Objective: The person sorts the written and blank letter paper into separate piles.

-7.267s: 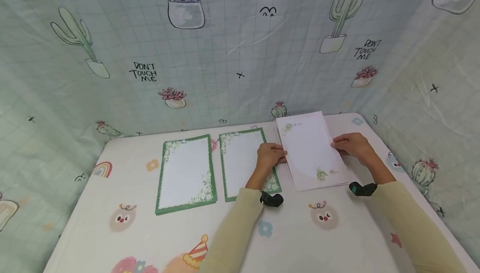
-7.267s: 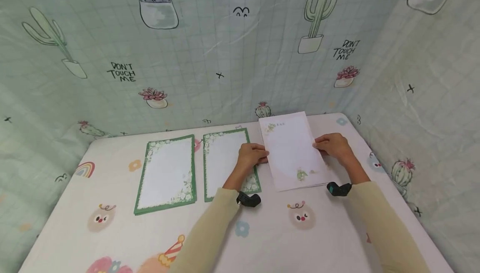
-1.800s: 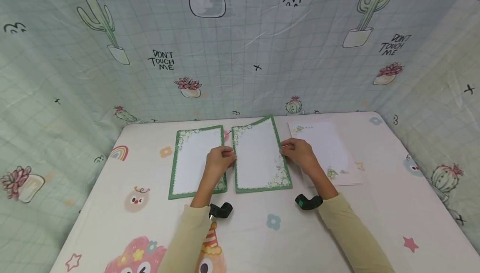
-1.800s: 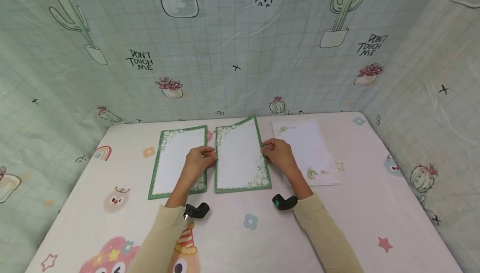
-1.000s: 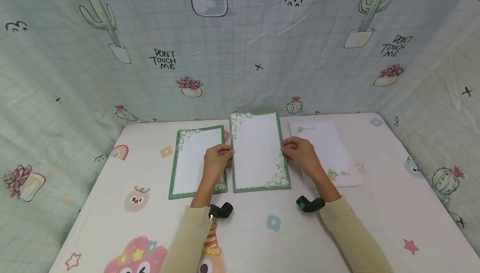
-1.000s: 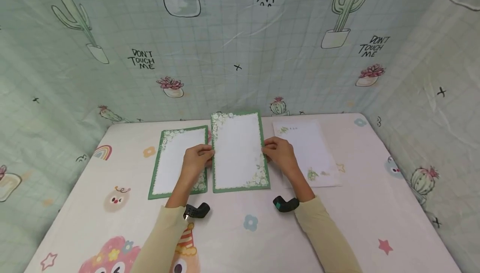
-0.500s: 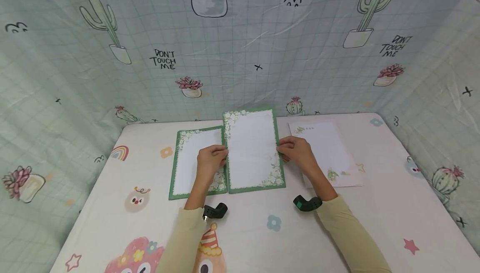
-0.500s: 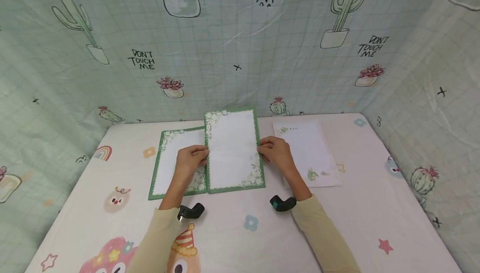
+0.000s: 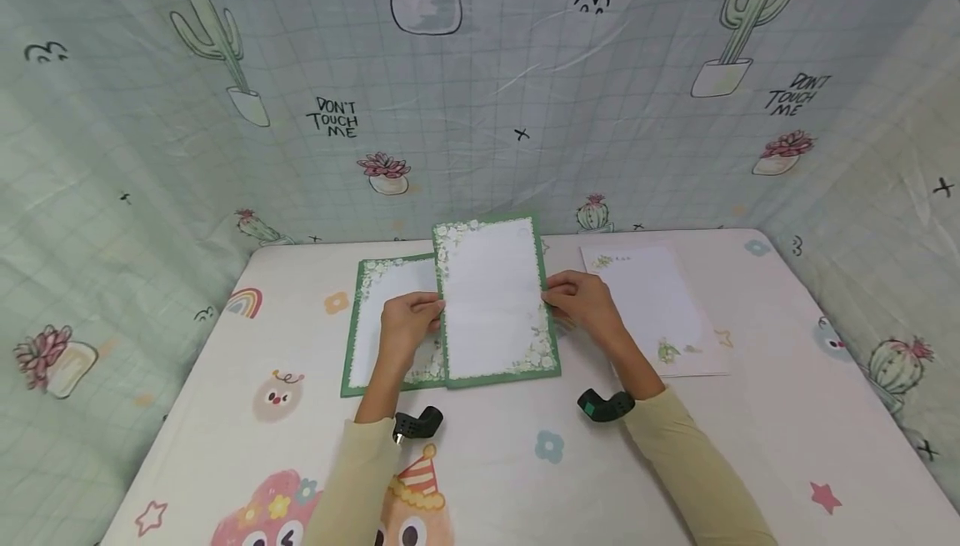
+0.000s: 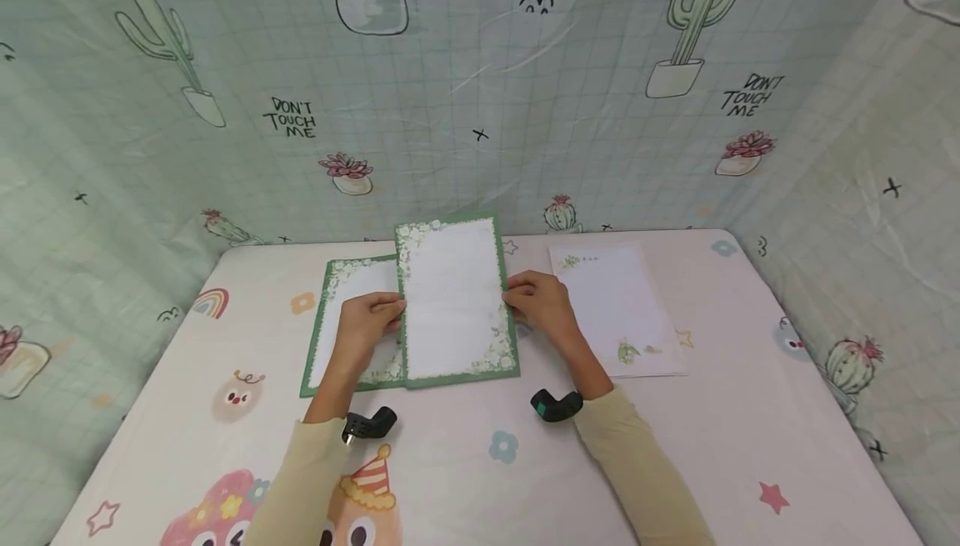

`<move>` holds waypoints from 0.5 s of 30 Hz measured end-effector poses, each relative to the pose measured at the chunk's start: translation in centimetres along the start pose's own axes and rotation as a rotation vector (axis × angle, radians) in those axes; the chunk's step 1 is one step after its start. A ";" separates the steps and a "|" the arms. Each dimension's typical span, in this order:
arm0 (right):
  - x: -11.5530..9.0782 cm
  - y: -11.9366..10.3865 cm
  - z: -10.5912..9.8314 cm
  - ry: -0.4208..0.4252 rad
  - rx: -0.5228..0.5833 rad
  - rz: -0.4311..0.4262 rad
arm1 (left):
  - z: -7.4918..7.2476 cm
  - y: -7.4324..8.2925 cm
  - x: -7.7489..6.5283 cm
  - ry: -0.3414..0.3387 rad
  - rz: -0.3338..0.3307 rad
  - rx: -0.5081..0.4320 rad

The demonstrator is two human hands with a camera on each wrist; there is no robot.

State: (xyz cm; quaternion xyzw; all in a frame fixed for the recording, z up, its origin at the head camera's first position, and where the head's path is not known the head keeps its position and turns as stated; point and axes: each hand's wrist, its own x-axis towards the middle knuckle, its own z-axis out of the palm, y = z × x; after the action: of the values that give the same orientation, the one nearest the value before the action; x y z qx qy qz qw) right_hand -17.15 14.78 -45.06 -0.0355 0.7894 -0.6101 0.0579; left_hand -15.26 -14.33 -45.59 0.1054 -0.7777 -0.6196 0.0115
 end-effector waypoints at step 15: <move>0.4 -0.6 2.1 -0.030 -0.017 -0.026 | -2.4 0.1 -0.2 0.026 -0.012 -0.004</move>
State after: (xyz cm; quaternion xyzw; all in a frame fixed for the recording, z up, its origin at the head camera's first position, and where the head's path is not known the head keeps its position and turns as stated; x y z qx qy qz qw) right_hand -17.32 12.59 -45.04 -0.0553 0.7930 -0.6035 0.0614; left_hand -14.73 -16.61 -44.95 0.1180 -0.7757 -0.6198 0.0182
